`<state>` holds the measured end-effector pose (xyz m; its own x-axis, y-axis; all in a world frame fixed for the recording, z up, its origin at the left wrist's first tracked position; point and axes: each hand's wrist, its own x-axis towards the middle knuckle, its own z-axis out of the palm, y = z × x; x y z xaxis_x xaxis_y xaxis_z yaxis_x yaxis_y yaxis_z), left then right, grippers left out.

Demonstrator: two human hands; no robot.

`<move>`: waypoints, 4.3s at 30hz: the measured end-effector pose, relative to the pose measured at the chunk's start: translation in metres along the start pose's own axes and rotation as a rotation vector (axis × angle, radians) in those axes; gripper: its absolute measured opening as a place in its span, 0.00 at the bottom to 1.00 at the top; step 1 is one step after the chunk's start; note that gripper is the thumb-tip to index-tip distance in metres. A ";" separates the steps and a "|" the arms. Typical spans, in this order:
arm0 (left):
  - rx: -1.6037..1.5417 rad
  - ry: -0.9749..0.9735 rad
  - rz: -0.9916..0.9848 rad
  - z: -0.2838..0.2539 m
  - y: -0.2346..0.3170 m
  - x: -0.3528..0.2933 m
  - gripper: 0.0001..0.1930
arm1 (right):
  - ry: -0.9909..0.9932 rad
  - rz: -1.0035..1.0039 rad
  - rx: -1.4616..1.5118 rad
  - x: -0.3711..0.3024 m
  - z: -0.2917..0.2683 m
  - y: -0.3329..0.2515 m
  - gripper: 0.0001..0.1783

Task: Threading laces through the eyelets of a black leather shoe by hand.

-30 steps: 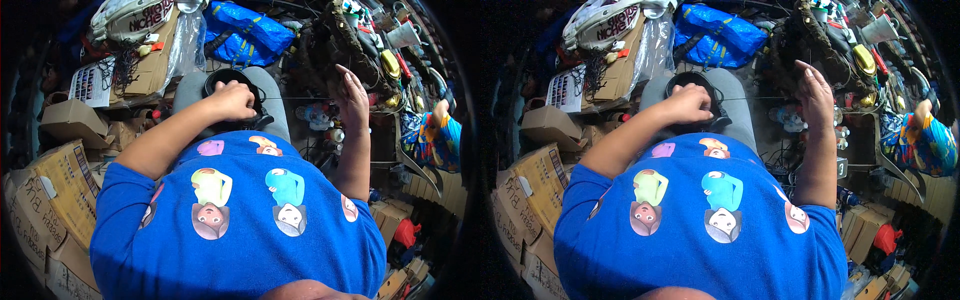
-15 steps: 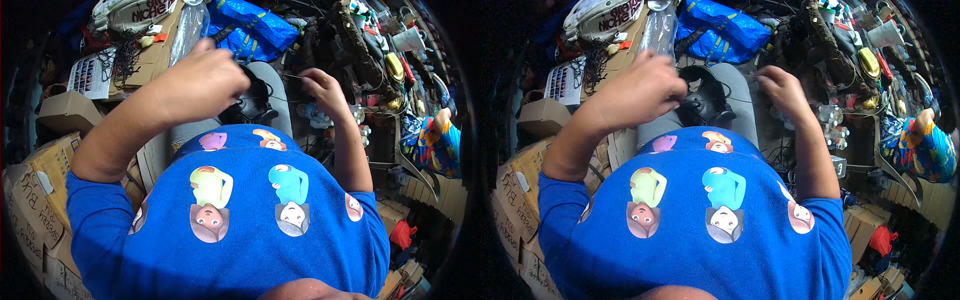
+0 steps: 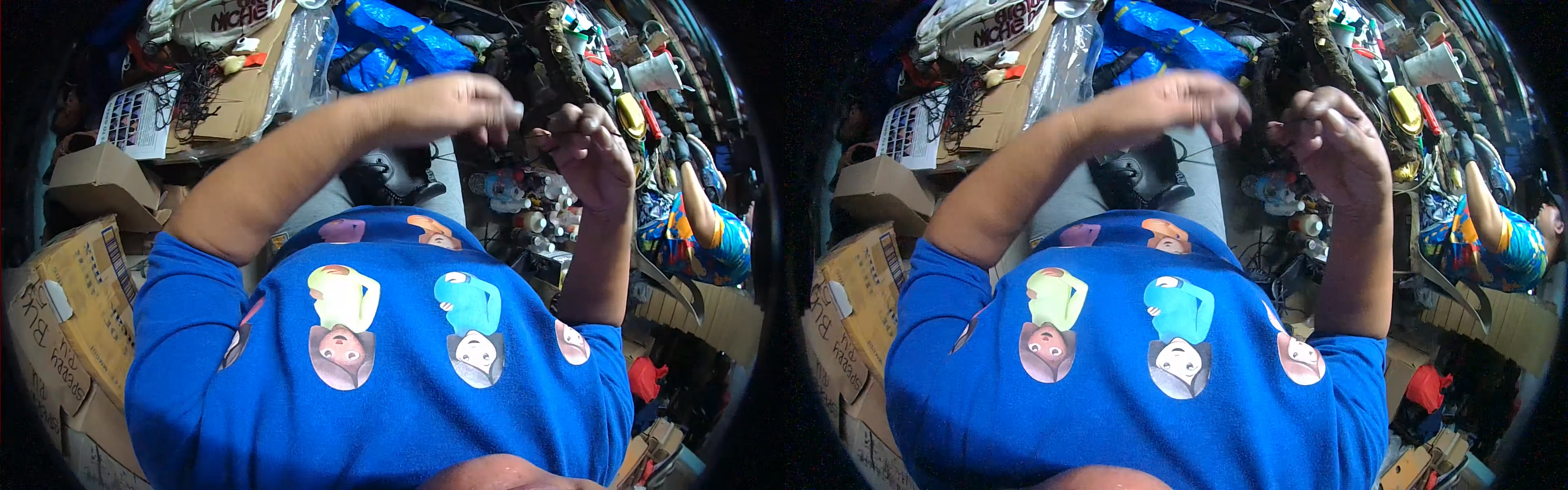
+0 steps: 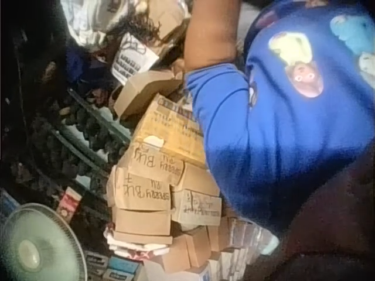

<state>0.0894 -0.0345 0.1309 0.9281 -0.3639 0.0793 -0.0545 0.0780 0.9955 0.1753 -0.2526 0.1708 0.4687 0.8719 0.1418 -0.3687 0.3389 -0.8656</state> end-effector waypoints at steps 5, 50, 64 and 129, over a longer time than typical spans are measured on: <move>-0.060 0.023 -0.049 -0.005 -0.005 -0.023 0.12 | 0.140 0.075 -0.833 -0.014 -0.002 -0.023 0.06; 0.529 0.440 0.710 -0.015 0.108 -0.012 0.11 | -0.219 0.145 -0.851 0.049 0.072 -0.019 0.14; -0.102 0.116 -0.099 -0.022 0.001 -0.048 0.13 | -0.059 0.012 -1.372 0.030 0.038 -0.019 0.07; -0.541 0.702 -0.082 -0.046 -0.064 -0.285 0.15 | -0.048 0.593 -1.445 0.040 0.003 0.137 0.27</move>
<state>-0.1549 0.1065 0.0423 0.9428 0.2514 -0.2190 0.0390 0.5691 0.8213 0.1412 -0.1705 0.0595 0.5058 0.7727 -0.3835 0.5840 -0.6339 -0.5071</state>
